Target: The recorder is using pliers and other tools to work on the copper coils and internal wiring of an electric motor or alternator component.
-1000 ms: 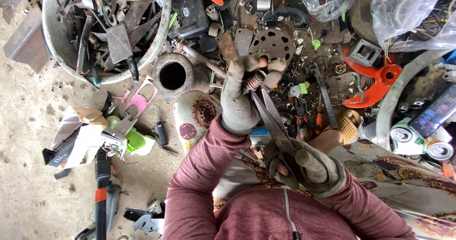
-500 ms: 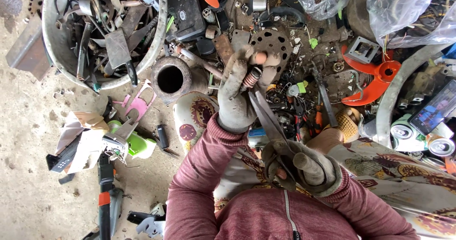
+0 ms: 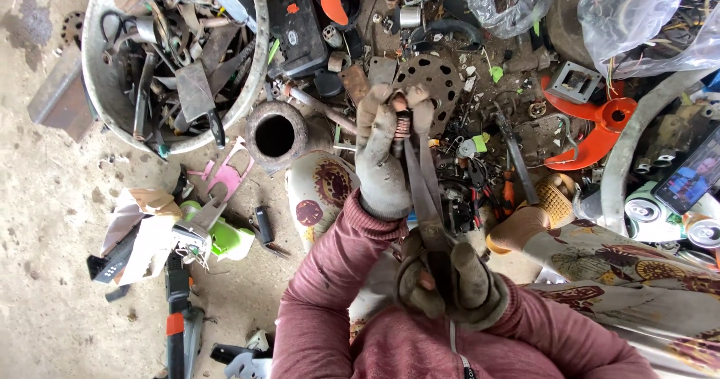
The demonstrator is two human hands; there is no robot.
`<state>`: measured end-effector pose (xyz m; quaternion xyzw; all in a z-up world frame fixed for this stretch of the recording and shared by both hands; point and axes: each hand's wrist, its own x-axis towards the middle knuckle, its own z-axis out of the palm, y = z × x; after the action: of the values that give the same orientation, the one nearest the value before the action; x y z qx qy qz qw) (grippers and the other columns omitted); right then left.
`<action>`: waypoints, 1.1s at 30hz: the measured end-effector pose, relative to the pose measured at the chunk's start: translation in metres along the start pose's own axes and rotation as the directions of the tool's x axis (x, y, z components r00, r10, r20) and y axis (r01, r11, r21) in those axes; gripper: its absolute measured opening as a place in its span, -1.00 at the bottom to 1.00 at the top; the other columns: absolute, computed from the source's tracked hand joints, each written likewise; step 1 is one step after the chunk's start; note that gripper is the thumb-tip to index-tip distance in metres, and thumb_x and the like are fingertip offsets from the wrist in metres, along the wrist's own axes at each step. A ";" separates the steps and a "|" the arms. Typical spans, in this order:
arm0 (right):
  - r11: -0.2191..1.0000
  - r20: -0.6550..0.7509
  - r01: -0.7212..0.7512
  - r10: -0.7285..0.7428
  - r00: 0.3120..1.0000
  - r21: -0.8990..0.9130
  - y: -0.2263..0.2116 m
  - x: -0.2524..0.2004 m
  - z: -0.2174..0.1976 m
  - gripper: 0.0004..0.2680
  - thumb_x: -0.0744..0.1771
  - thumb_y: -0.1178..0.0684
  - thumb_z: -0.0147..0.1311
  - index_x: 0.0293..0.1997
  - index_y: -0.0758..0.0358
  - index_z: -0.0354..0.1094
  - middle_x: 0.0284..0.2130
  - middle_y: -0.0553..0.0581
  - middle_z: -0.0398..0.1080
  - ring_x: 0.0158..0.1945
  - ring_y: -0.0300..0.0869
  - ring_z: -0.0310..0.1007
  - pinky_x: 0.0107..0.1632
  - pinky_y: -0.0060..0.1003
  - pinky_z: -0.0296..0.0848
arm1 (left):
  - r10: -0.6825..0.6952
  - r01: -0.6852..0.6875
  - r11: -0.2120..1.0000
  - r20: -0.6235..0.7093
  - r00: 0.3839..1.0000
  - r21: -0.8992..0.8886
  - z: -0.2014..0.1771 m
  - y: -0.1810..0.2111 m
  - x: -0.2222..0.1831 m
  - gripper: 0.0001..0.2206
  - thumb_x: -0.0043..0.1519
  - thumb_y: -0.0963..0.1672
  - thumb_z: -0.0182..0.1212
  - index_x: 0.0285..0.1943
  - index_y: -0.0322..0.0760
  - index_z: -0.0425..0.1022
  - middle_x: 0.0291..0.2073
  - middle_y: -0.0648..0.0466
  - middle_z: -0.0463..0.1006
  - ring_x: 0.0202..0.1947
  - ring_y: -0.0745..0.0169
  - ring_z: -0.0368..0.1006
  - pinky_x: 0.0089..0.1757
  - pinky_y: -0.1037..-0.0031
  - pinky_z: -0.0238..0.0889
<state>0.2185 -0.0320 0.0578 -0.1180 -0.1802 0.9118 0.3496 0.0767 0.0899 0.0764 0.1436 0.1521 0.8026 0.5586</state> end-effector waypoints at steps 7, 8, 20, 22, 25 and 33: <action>0.978 0.124 -0.084 0.061 0.990 0.189 -0.002 0.007 -0.005 -0.49 0.38 -0.38 -0.01 0.16 0.38 0.18 -0.46 0.01 0.29 -0.61 -0.34 0.14 -0.56 -0.42 0.05 | 0.094 -0.104 0.992 0.129 0.987 0.070 -0.007 0.012 0.013 -0.84 0.48 -0.17 0.18 0.17 -0.34 0.50 -0.05 0.04 0.58 -0.05 0.29 0.54 0.01 0.46 0.43; 0.994 0.104 -0.043 0.032 0.994 0.103 -0.004 0.008 -0.006 -0.47 0.39 -0.38 0.00 0.16 0.45 0.19 -0.46 -0.01 0.29 -0.60 -0.32 0.15 -0.53 -0.40 0.07 | 0.120 -0.147 0.982 0.206 0.971 0.119 0.000 0.018 0.018 -0.85 0.47 -0.15 0.19 0.12 -0.33 0.53 -0.05 0.05 0.58 -0.08 0.30 0.56 -0.04 0.49 0.45; 0.921 -0.110 -0.225 0.200 0.974 -0.318 -0.046 0.023 -0.002 -0.48 0.32 -0.24 0.18 0.24 0.40 0.17 -0.45 -0.01 0.28 -0.52 -0.32 0.22 -0.45 -0.43 0.25 | -0.233 0.207 0.922 0.041 0.972 0.327 -0.008 0.040 0.018 -0.67 0.37 -0.02 0.21 0.10 -0.38 0.47 -0.01 -0.07 0.61 0.07 0.00 0.58 -0.05 0.33 0.50; 0.923 -0.076 -0.195 0.180 0.981 -0.332 -0.044 0.022 -0.009 -0.49 0.33 -0.26 0.17 0.21 0.43 0.19 -0.45 -0.02 0.28 -0.53 -0.34 0.19 -0.46 -0.45 0.21 | -0.230 0.200 0.901 0.034 0.972 0.386 -0.005 0.042 0.015 -0.64 0.41 0.04 0.11 0.02 -0.37 0.46 -0.08 -0.06 0.59 0.01 0.00 0.57 -0.04 0.28 0.51; 0.937 -0.025 -0.168 0.169 0.985 -0.305 -0.043 0.018 -0.012 -0.46 0.34 -0.31 0.18 0.17 0.49 0.22 -0.45 -0.03 0.28 -0.53 -0.37 0.16 -0.45 -0.48 0.18 | -0.185 0.120 0.872 0.092 0.978 0.475 -0.029 0.036 0.013 -0.53 0.50 0.13 -0.07 -0.15 -0.33 0.40 -0.26 -0.01 0.49 -0.17 0.06 0.51 -0.12 0.27 0.48; 0.952 0.174 -0.265 0.290 0.941 -0.153 -0.040 0.013 -0.032 -0.35 0.31 -0.46 0.14 0.05 0.61 0.22 -0.50 0.01 0.31 -0.64 -0.29 0.22 -0.56 -0.45 0.17 | -0.032 -0.170 0.735 0.284 0.958 0.656 -0.005 0.048 0.010 -0.40 0.46 0.20 -0.37 -0.20 -0.34 0.31 -0.36 0.03 0.41 -0.46 0.15 0.51 -0.37 0.32 0.47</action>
<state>0.2439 0.0127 0.0437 -0.0746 -0.2530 0.9457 0.1900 0.0304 0.0833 0.0918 0.4520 0.3473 0.6850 0.4537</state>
